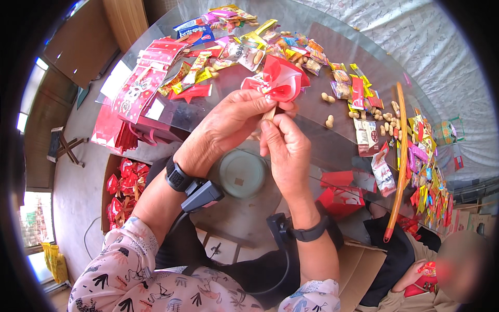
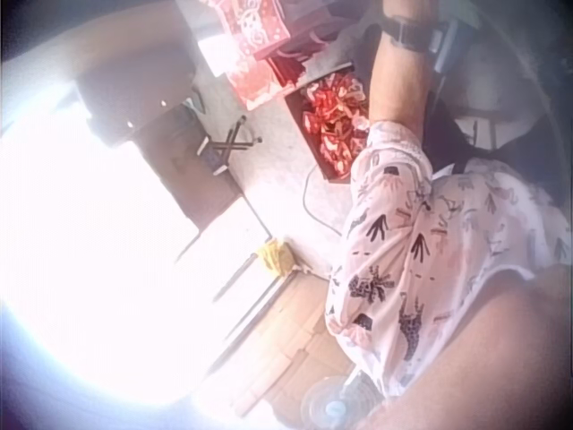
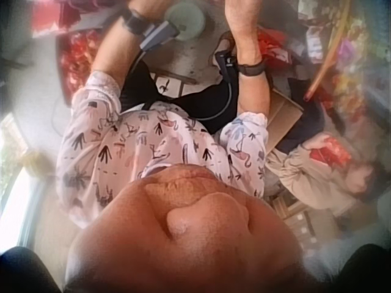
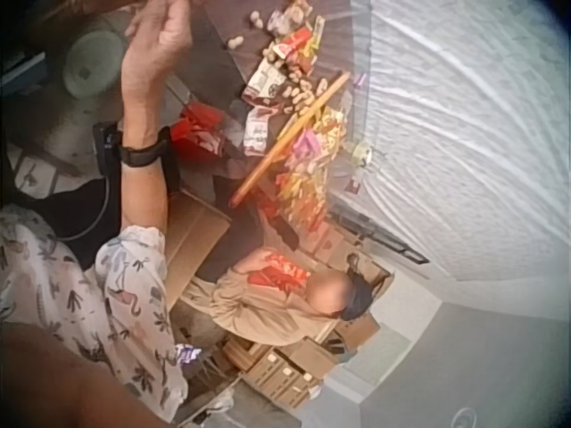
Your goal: Packing small red gift bags with candies and peanuts.
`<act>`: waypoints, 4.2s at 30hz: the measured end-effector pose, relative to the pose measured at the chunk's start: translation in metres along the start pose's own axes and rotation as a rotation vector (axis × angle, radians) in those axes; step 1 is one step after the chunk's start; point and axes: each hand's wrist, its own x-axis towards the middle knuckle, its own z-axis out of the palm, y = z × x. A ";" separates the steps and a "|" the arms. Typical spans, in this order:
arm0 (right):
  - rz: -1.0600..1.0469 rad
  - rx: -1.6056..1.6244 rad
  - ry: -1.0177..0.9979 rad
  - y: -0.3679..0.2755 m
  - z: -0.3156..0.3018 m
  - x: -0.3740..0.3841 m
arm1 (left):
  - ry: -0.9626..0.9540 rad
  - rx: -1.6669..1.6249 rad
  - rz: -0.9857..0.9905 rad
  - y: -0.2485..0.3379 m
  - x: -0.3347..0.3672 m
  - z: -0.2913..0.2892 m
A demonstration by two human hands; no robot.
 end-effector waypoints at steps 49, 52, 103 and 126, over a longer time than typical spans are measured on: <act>-0.473 -0.333 0.115 -0.023 -0.017 0.029 | 0.223 0.601 0.455 0.026 0.003 0.002; -0.469 -0.303 0.155 -0.025 -0.017 0.032 | 0.224 0.599 0.521 0.024 0.008 0.000; -0.273 0.084 0.101 -0.005 0.005 0.053 | 0.257 1.123 0.934 0.019 0.011 0.000; -0.245 0.119 0.113 -0.011 0.003 0.050 | 0.339 0.939 0.781 0.021 0.004 0.014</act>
